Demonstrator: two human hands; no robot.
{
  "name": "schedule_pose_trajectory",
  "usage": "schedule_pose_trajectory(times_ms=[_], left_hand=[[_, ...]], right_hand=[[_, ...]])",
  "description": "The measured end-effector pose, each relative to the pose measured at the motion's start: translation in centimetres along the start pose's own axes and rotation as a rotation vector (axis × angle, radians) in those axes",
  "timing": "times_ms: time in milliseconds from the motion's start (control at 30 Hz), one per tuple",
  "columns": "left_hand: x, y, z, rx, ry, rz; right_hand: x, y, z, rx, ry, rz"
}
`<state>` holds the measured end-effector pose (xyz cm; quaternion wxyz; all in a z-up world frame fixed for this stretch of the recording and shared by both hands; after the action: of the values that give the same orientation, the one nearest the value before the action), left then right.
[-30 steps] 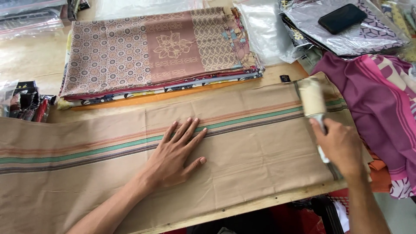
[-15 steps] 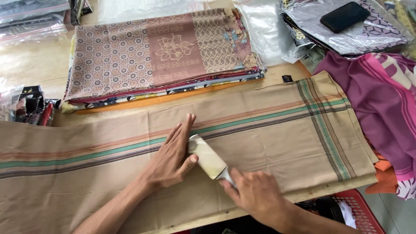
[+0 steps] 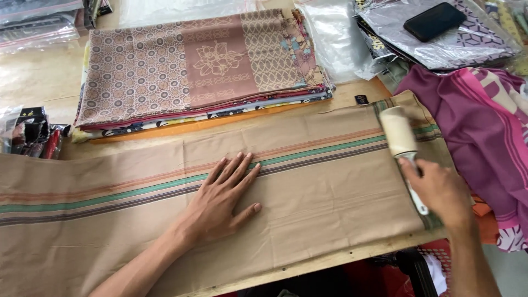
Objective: The person selects a piece of fabric from a stack, unfolds it on a wooden table, and uses a lint roller to remove debris from the entire surface.
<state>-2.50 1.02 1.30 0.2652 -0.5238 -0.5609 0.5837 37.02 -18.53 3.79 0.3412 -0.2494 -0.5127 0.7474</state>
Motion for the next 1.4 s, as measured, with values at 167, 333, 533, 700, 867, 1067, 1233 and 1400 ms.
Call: schedule_pose_trajectory(times_ms=[167,333,533,700,867,1067,1233,1400], left_hand=[[0.0,0.1,0.0,0.004,-0.003,-0.022],[0.1,0.3,0.0,0.004,-0.004,-0.013],[0.2,0.4,0.1,0.000,-0.007,-0.013],[0.5,0.7,0.2,0.000,-0.014,0.009],[0.6,0.8,0.2,0.005,-0.011,-0.011],[0.5,0.5,0.2,-0.004,-0.008,0.010],[0.4,0.8,0.4,0.000,0.018,-0.081],[0.2,0.8,0.3,-0.020,0.042,-0.104]], right_hand=[[-2.7,-0.2,-0.4,-0.143,0.048,-0.080],[1.0,-0.1,2.0,-0.120,-0.070,-0.010],[8.4,4.4,9.3,-0.005,-0.414,0.055],[8.9,9.9,12.3,-0.016,-0.664,0.063],[7.9,6.3,10.2,0.165,-0.432,0.158],[3.3,2.1,6.1,0.111,-0.098,0.097],[-4.2,2.8,2.1,-0.115,0.037,0.044],[-4.5,1.0,3.1,-0.122,0.124,-0.076]])
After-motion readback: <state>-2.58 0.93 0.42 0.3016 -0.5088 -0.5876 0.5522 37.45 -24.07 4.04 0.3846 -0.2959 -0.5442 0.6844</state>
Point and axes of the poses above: each hand's wrist, its own z-axis away from the middle knuckle, its own y-axis out of the palm, x = y × z, the point moved 1 cm from there along -z, towards the middle knuckle, and after that the axes turned 3 degrees about -y, right-handed, at the moved point
